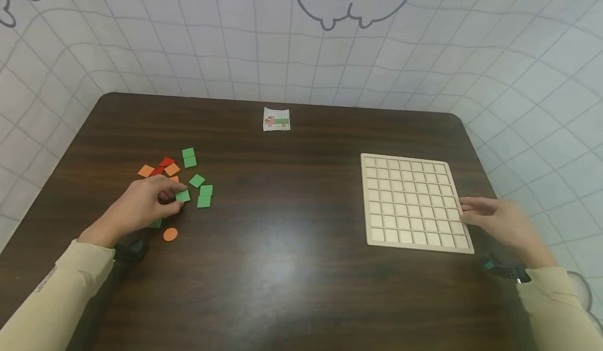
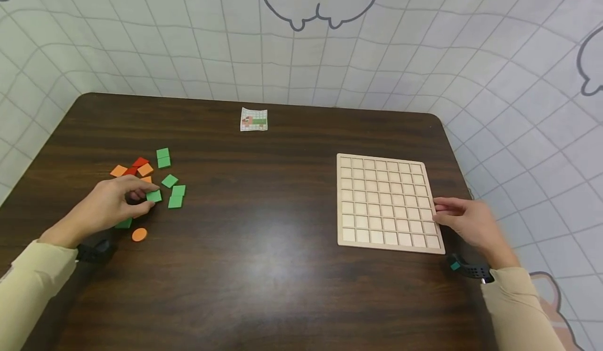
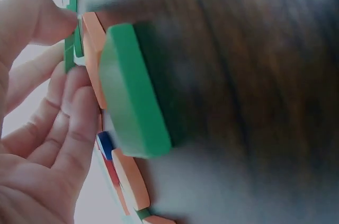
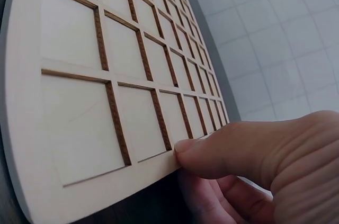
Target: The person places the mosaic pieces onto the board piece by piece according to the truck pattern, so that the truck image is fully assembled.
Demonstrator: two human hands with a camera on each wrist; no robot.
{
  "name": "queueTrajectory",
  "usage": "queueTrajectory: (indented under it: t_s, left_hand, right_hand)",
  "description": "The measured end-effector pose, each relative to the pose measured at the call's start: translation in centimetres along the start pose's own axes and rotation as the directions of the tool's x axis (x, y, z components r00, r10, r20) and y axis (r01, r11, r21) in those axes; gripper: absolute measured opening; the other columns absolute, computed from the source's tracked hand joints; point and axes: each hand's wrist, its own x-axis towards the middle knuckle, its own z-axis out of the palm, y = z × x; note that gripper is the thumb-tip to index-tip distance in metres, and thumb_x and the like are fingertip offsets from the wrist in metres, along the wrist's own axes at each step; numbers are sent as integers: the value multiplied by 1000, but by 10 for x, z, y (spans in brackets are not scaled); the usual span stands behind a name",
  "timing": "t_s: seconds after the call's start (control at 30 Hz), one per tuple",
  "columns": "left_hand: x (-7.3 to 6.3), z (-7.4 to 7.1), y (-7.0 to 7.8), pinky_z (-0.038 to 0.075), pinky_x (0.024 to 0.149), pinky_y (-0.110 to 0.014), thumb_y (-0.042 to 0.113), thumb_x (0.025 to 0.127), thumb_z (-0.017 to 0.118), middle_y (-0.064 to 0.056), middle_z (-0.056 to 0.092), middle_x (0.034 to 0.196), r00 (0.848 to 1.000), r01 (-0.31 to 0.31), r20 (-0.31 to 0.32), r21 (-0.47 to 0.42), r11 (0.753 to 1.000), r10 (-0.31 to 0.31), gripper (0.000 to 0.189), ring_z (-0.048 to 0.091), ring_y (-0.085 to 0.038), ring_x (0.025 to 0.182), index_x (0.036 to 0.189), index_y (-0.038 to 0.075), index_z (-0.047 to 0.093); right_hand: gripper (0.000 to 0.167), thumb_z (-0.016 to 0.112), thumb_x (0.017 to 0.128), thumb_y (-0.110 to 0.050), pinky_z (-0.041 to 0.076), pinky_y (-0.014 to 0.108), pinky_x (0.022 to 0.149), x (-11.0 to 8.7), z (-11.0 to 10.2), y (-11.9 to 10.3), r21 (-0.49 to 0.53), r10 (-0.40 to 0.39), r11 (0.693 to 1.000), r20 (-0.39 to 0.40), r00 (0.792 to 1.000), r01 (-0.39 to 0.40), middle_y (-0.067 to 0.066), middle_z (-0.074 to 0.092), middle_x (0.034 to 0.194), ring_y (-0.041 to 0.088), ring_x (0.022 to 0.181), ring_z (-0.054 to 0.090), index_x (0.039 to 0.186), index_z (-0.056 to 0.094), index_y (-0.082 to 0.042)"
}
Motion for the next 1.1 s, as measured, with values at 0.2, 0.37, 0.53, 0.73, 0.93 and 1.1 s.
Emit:
queueTrajectory:
  t_s: [0.2,0.37,0.53,0.73,0.93,1.1]
  left_hand:
    - [-3,0,0,52,74,-26,20,90,73,-5,71,104,998,-2,-65,-40,999,-1,35,65,-17,91,124,13,74]
    - [-4,-1,2,52,73,-24,21,90,72,-3,72,105,993,9,-114,-70,997,-17,32,67,-17,91,122,17,75]
    - [-5,-4,6,52,74,-26,23,92,72,-2,73,108,990,-3,-138,-88,996,-9,31,68,-17,92,122,20,74]
    - [-4,-4,13,51,73,-24,20,91,72,0,72,109,984,-43,-179,-99,994,25,31,67,-12,90,122,19,74]
    - [-2,-2,22,50,75,-21,16,89,74,3,71,105,973,-79,-223,-123,989,50,30,66,-13,91,119,20,76]
    - [-1,0,27,52,80,-22,14,88,77,2,71,106,965,-124,-247,-140,982,87,28,66,-15,91,116,21,77]
  right_hand:
    - [65,71,95,-52,49,60,97,0,6,-9,39,-8,999,29,1000,6,18,75,125,-24,95,47,146,60,-13]
    - [66,69,96,-52,49,63,98,0,14,-21,51,-13,999,38,999,11,19,74,128,23,119,68,147,58,-12]
    - [65,71,96,-49,50,61,100,2,19,-31,87,-22,996,49,999,18,18,74,128,-7,104,65,147,58,-11]
    - [69,75,92,-51,52,55,102,4,23,-40,106,-38,994,48,998,32,14,75,127,-25,93,55,147,59,-13]
    - [67,78,91,-44,55,20,87,3,29,-49,117,-53,992,40,998,48,14,77,122,-18,93,61,146,59,-10]
    - [70,80,90,-40,50,11,79,2,33,-53,143,-63,988,44,997,56,15,76,122,-14,92,63,148,57,-9]
